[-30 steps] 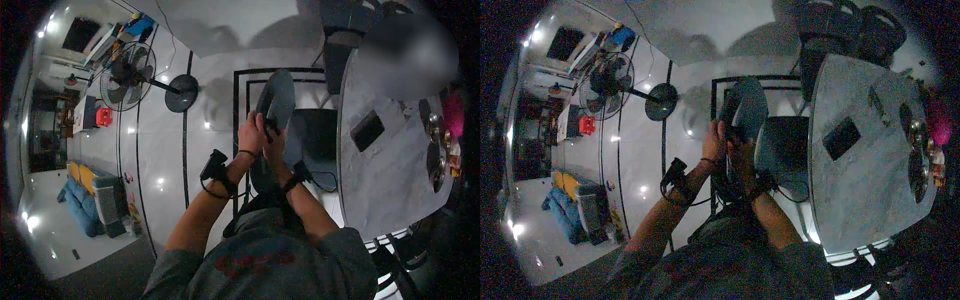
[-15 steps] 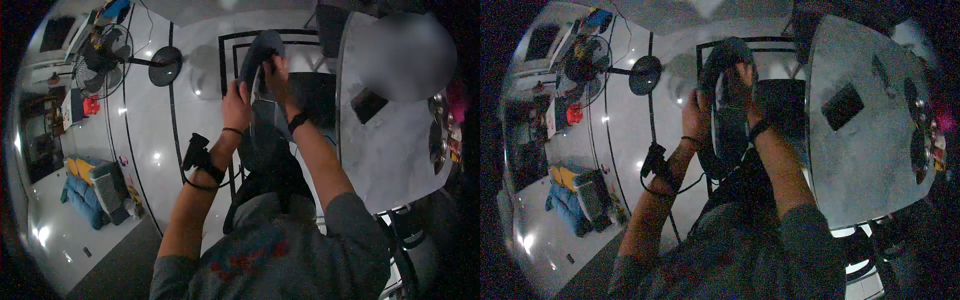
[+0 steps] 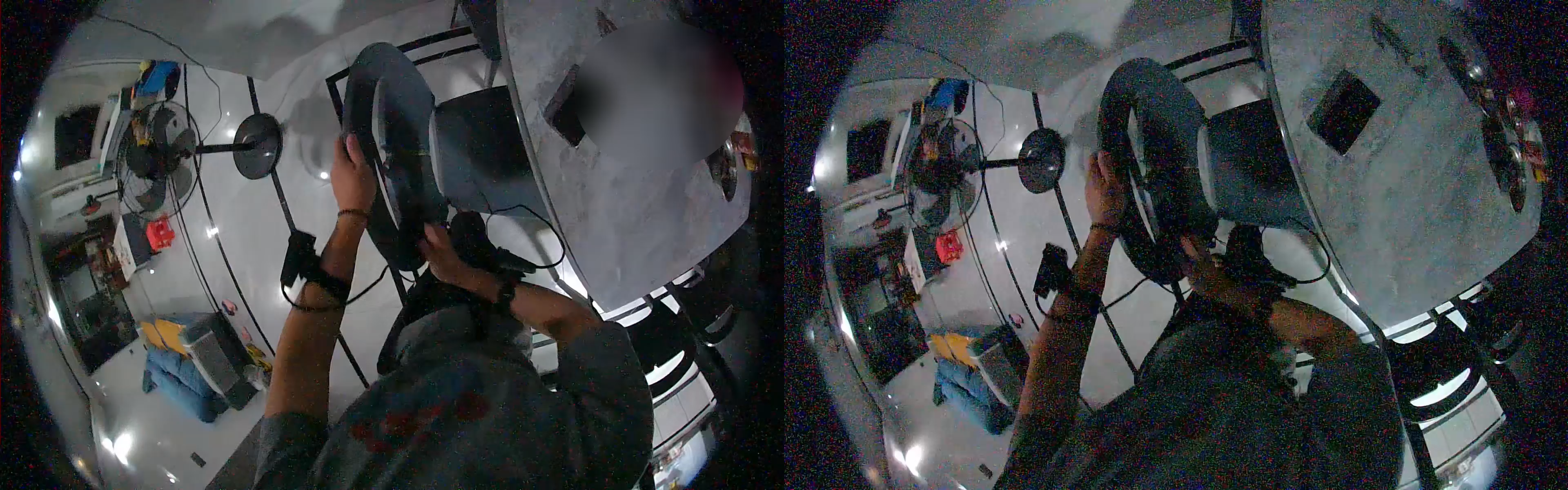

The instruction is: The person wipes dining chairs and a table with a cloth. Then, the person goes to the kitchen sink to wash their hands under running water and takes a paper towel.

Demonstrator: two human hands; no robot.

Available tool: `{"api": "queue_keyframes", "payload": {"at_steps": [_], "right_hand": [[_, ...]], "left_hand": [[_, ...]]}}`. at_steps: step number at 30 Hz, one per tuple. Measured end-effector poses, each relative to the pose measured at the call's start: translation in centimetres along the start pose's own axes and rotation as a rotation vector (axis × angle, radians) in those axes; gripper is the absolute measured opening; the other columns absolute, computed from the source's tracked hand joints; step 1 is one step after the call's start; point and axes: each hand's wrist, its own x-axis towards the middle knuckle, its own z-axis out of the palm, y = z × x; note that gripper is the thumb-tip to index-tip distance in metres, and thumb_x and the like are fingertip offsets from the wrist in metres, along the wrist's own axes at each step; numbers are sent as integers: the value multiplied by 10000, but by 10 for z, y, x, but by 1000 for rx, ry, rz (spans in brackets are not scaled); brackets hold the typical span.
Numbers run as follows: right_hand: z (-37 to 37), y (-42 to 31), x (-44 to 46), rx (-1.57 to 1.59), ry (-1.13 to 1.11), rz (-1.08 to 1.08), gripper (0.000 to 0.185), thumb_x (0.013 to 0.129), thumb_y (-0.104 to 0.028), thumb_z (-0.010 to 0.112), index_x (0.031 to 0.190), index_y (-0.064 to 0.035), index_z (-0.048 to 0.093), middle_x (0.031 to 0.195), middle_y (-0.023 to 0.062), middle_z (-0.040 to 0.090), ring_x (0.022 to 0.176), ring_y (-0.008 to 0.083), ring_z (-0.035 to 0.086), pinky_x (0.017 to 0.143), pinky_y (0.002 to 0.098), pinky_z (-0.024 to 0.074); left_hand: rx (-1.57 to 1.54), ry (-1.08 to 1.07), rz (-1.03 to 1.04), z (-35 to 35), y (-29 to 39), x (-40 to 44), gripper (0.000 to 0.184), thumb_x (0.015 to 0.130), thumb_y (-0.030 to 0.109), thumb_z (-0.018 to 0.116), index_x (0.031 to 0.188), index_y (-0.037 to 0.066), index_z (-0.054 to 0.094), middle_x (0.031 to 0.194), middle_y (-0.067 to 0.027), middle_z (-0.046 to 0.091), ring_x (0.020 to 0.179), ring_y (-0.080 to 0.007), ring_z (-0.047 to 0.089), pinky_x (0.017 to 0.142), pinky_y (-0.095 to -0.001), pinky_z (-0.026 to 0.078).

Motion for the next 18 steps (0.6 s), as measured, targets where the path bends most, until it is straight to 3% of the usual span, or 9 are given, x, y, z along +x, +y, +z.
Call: {"api": "queue_keyframes", "payload": {"at_steps": [5,7,8,10,11,12,18], "right_hand": [[-16,-6,102,-306,239,-120,421,858,-183,403,1217,4,289,1172,200,365,1124,268,341,948,364,236],[-34,0,151,-429,328,-134,427,853,-182,406,1221,-2,286,1181,200,355,1128,274,333,949,372,234],[-44,3,174,-481,363,-135,430,851,-181,407,1223,-5,284,1185,200,350,1130,277,330,950,375,233],[-64,10,220,-578,410,-118,437,846,-180,410,1228,-11,281,1193,200,340,1134,282,323,951,383,231],[-72,17,240,-620,417,-104,440,844,-179,412,1230,-14,280,1198,200,334,1136,285,319,952,386,230],[-80,21,258,-656,417,-85,444,841,-178,413,1232,-17,278,1202,199,329,1138,288,316,952,390,229],[-85,52,272,-747,317,-24,466,828,-174,422,1245,-34,269,1227,199,299,1151,305,294,956,412,222]], "left_hand": [[-84,-56,-106,-7,20,4,409,884,355,311,1011,-6,456,812,-213,561,751,-374,537,630,-407,404],[-52,-102,-189,-10,26,6,365,890,322,314,984,-2,452,762,-188,548,687,-320,537,600,-371,402],[-94,-172,-248,-11,26,7,429,895,349,284,1064,-18,429,904,-168,533,810,-273,507,762,-327,383],[-62,-167,-277,-12,26,8,417,897,342,285,1057,-17,426,882,-156,526,791,-254,499,744,-322,384],[-40,-158,-297,-9,23,9,406,899,336,285,1051,-15,423,859,-144,518,772,-235,491,726,-317,386],[-63,-61,-214,-5,19,8,347,897,278,328,1040,-22,429,756,-146,553,671,-232,542,597,-308,420],[-60,-108,-218,-10,25,11,306,902,235,317,1033,-16,433,742,-128,533,633,-202,511,580,-293,407]]}}
